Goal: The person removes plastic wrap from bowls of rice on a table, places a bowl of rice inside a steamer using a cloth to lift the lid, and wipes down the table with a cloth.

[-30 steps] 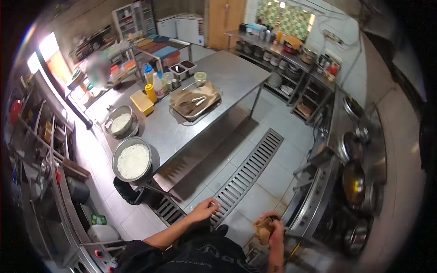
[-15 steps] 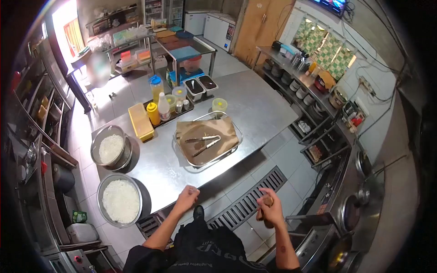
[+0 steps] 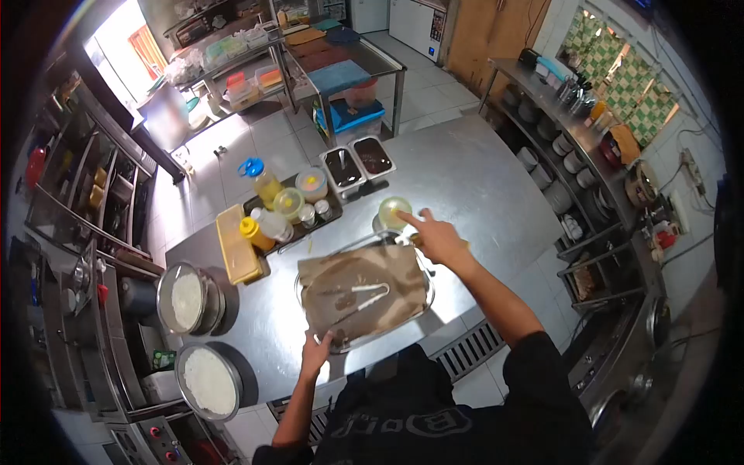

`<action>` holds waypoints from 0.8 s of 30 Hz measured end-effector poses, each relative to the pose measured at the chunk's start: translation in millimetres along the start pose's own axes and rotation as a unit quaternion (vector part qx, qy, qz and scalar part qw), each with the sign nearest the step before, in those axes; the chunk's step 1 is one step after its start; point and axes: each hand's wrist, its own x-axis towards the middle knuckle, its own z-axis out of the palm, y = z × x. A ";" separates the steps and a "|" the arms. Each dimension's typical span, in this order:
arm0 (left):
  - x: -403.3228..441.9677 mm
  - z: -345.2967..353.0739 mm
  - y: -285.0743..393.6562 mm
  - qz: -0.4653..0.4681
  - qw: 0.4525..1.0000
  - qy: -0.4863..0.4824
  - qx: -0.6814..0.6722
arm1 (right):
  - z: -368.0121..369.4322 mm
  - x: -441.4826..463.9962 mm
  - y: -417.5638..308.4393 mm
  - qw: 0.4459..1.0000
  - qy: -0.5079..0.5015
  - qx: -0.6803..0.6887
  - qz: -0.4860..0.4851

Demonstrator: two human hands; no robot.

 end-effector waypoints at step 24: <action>134.4 128.6 110.1 0.066 0.986 0.058 -0.141 | -17.9 -61.9 264.4 0.977 -0.110 0.048 0.177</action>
